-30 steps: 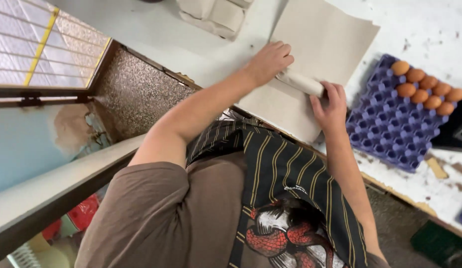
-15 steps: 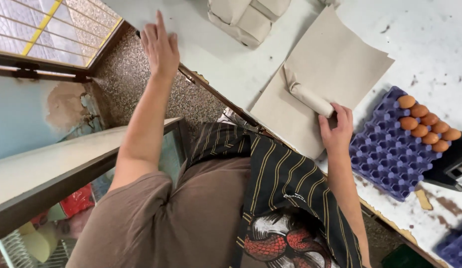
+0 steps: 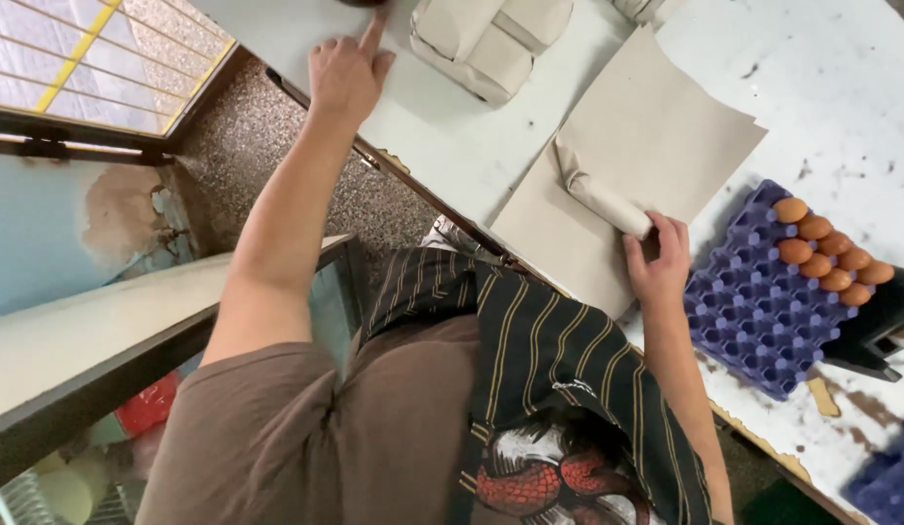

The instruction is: The person is wrapping eggs in paper sheets for protection and packaging at a counter.

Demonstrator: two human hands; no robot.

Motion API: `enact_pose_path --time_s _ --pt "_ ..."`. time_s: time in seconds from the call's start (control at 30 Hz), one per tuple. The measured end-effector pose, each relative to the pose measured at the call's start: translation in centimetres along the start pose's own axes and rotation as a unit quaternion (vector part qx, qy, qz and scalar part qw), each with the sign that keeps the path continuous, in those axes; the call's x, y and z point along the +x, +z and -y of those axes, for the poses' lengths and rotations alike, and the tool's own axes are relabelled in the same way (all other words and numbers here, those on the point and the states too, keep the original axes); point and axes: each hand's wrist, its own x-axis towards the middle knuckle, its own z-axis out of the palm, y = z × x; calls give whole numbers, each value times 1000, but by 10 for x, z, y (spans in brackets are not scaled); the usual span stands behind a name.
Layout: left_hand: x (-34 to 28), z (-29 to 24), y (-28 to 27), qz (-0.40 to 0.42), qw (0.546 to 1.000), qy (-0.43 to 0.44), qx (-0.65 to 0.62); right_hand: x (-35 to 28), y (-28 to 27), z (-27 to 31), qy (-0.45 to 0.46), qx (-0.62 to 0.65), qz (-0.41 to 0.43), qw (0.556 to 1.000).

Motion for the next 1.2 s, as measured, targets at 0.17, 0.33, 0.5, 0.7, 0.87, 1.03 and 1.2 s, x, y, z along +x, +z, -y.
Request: enact_pose_path --time_s 0.17,0.33,0.5,0.7,0.87,1.03,1.2 --pt "34 6 1 45 999 12 -10 6 -2 -4 -3 -7 8 1000" --pt "40 11 8 -64 989 111 -74 3 -2 2 -19 -4 -7 1000" --pt "29 -11 -13 104 981 146 68 1 0 -6 -7 14 9 1000" --pt "-23 -19 7 -105 981 52 -155 3 -2 -1 5 10 10 1000" --pt "-97 -139 69 -160 914 176 -328 -3 6 -16 9 18 -19 1000" --pt "-117 -251 86 -190 809 333 -446 -14 5 -27 2 26 -42 999" --pt "-101 -292 68 63 868 279 -405 -2 10 -24 -28 48 -53 997"
